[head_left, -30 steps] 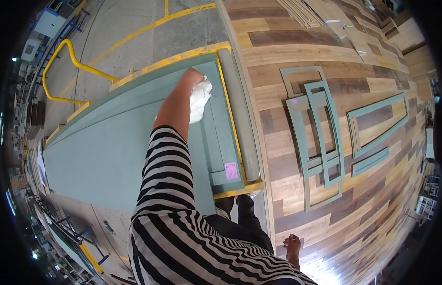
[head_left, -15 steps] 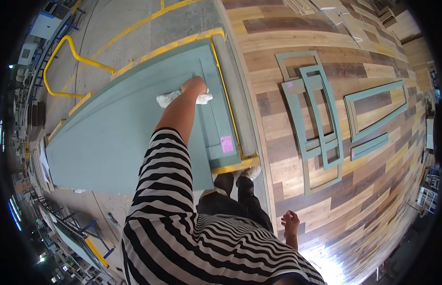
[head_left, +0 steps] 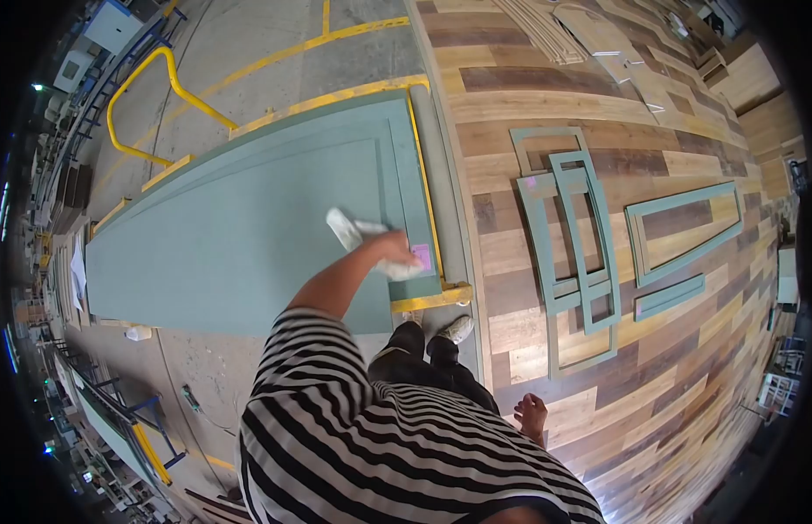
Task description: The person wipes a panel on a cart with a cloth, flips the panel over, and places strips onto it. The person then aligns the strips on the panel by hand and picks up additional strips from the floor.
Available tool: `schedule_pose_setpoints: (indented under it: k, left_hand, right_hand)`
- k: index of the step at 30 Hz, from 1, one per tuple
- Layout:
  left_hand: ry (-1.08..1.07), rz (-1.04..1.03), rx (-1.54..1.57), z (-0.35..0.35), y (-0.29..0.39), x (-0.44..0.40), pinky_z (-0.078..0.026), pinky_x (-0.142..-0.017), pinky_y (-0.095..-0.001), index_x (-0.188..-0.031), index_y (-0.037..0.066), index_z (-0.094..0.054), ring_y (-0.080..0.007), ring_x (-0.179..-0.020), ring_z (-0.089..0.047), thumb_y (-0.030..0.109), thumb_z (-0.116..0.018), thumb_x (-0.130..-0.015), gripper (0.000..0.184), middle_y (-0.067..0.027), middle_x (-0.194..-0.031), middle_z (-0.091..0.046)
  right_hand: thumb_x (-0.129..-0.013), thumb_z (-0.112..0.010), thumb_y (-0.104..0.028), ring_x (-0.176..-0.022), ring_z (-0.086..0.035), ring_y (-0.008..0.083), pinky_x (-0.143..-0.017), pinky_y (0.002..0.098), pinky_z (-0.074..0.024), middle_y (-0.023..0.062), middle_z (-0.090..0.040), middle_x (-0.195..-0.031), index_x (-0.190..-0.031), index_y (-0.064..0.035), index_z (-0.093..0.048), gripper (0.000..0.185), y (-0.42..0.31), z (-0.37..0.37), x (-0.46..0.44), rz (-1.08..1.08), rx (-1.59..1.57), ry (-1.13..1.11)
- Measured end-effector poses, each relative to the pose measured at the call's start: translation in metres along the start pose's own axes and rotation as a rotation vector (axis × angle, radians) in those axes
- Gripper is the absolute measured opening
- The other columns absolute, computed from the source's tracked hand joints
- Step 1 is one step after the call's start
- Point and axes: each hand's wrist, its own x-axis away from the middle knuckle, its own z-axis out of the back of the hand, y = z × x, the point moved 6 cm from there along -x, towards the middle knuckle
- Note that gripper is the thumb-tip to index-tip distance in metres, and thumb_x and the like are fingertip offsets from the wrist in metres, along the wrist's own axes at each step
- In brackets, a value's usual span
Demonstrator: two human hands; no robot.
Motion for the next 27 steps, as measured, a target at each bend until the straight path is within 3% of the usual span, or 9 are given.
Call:
schedule_pose_setpoints:
  k: [3, 5, 9, 13, 14, 18, 22, 25, 27]
  left_hand:
    - [-0.087, -0.044, 0.498, -0.044, 0.009, 0.070, -0.048, -0.063, -0.0314, -0.098, 0.003, -0.066, -0.0120, -0.071, -0.057, 0.036, -0.069, -0.084, 0.037, -0.0032, -0.088, -0.066]
    - [0.004, -0.108, 1.151, -0.060, 0.001, 0.095, -0.047, -0.063, -0.0275, -0.097, 0.005, -0.065, -0.0074, -0.067, -0.052, 0.028, -0.065, -0.089, 0.025, 0.0021, -0.081, -0.061]
    - [0.081, -0.332, 1.616, -0.044, -0.018, 0.105, -0.054, -0.069, -0.0312, -0.103, 0.003, -0.064, -0.0118, -0.079, -0.062, 0.021, -0.062, -0.091, 0.021, -0.0035, -0.090, -0.065]
    - [0.669, -0.104, 1.722, 0.018, -0.068, 0.084, -0.055, -0.069, -0.0334, -0.109, 0.006, -0.062, -0.0163, -0.080, -0.065, 0.007, -0.058, -0.089, 0.021, -0.0071, -0.092, -0.066]
    - [0.831, -0.030, 1.720, 0.030, -0.081, 0.079, -0.054, -0.069, -0.0335, -0.111, 0.006, -0.062, -0.0171, -0.081, -0.065, 0.004, -0.058, -0.087, 0.024, -0.0072, -0.092, -0.067]
    - [1.304, -0.240, 0.614, 0.093, -0.083, 0.040, -0.054, -0.067, -0.0411, -0.091, 0.003, -0.067, -0.0366, -0.081, -0.067, 0.003, -0.058, -0.078, 0.016, -0.0189, -0.096, -0.068]
    - [0.902, 0.143, 0.093, 0.085, -0.034, -0.010, -0.055, -0.068, -0.0436, -0.089, 0.007, -0.071, -0.0341, -0.084, -0.068, 0.009, -0.060, -0.078, 0.016, -0.0167, -0.090, -0.069]
    - [0.716, 0.099, -0.301, 0.013, 0.010, -0.024, -0.055, -0.068, -0.0410, -0.094, 0.002, -0.070, -0.0284, -0.089, -0.068, 0.009, -0.058, -0.080, 0.021, -0.0140, -0.091, -0.069]
    - [0.567, -0.076, -0.279, -0.003, 0.026, 0.011, -0.054, -0.072, -0.0441, -0.095, 0.003, -0.071, -0.0283, -0.088, -0.068, 0.009, -0.057, -0.079, 0.022, -0.0149, -0.090, -0.070]
  right_hand:
    - [-0.091, -0.060, -0.027, -0.067, -0.061, 0.0155, -0.051, 0.0259, -0.0475, 0.0072, -0.061, -0.081, -0.113, -0.0012, -0.056, 0.034, -0.009, 0.009, -0.001, 0.029, 0.046, 0.026]
    - [-0.091, -0.059, -0.027, -0.067, -0.061, 0.0155, -0.051, 0.0261, -0.0475, 0.0072, -0.060, -0.081, -0.113, -0.0015, -0.056, 0.034, -0.014, 0.010, -0.006, 0.030, 0.075, 0.004]
    - [-0.093, -0.057, -0.029, -0.066, -0.060, 0.0157, -0.050, 0.0252, -0.0461, 0.0077, -0.060, -0.082, -0.114, -0.0011, -0.055, 0.034, -0.029, 0.007, -0.010, 0.019, 0.014, 0.015]
    - [-0.095, -0.056, -0.030, -0.070, -0.061, 0.0166, -0.055, 0.0275, -0.0482, 0.0083, -0.061, -0.085, -0.117, -0.0005, -0.054, 0.037, -0.064, -0.006, 0.001, 0.119, 0.096, 0.000]
    - [-0.093, -0.058, -0.035, -0.079, -0.062, 0.0193, -0.065, 0.0318, -0.0495, 0.0101, -0.062, -0.092, -0.120, -0.0042, -0.053, 0.041, -0.069, -0.008, 0.003, 0.120, 0.138, -0.013]
    - [-0.095, -0.056, -0.031, -0.076, -0.064, 0.0181, -0.060, 0.0292, -0.0510, 0.0097, -0.063, -0.088, -0.117, -0.0011, -0.055, 0.037, -0.089, -0.023, 0.017, 0.149, 0.193, 0.028]
    - [-0.095, -0.056, -0.032, -0.076, -0.064, 0.0176, -0.060, 0.0289, -0.0510, 0.0089, -0.063, -0.088, -0.117, -0.0017, -0.056, 0.038, -0.087, -0.037, 0.027, 0.134, 0.227, 0.021]
    - [-0.093, -0.057, -0.033, -0.072, -0.063, 0.0165, -0.058, 0.0288, -0.0503, 0.0079, -0.063, -0.085, -0.114, -0.0019, -0.058, 0.038, -0.083, -0.050, 0.032, 0.108, 0.262, 0.061]
    - [-0.093, -0.057, -0.033, -0.071, -0.063, 0.0162, -0.056, 0.0284, -0.0498, 0.0078, -0.063, -0.084, -0.114, -0.0022, -0.058, 0.038, -0.080, -0.058, 0.036, 0.097, 0.228, 0.045]
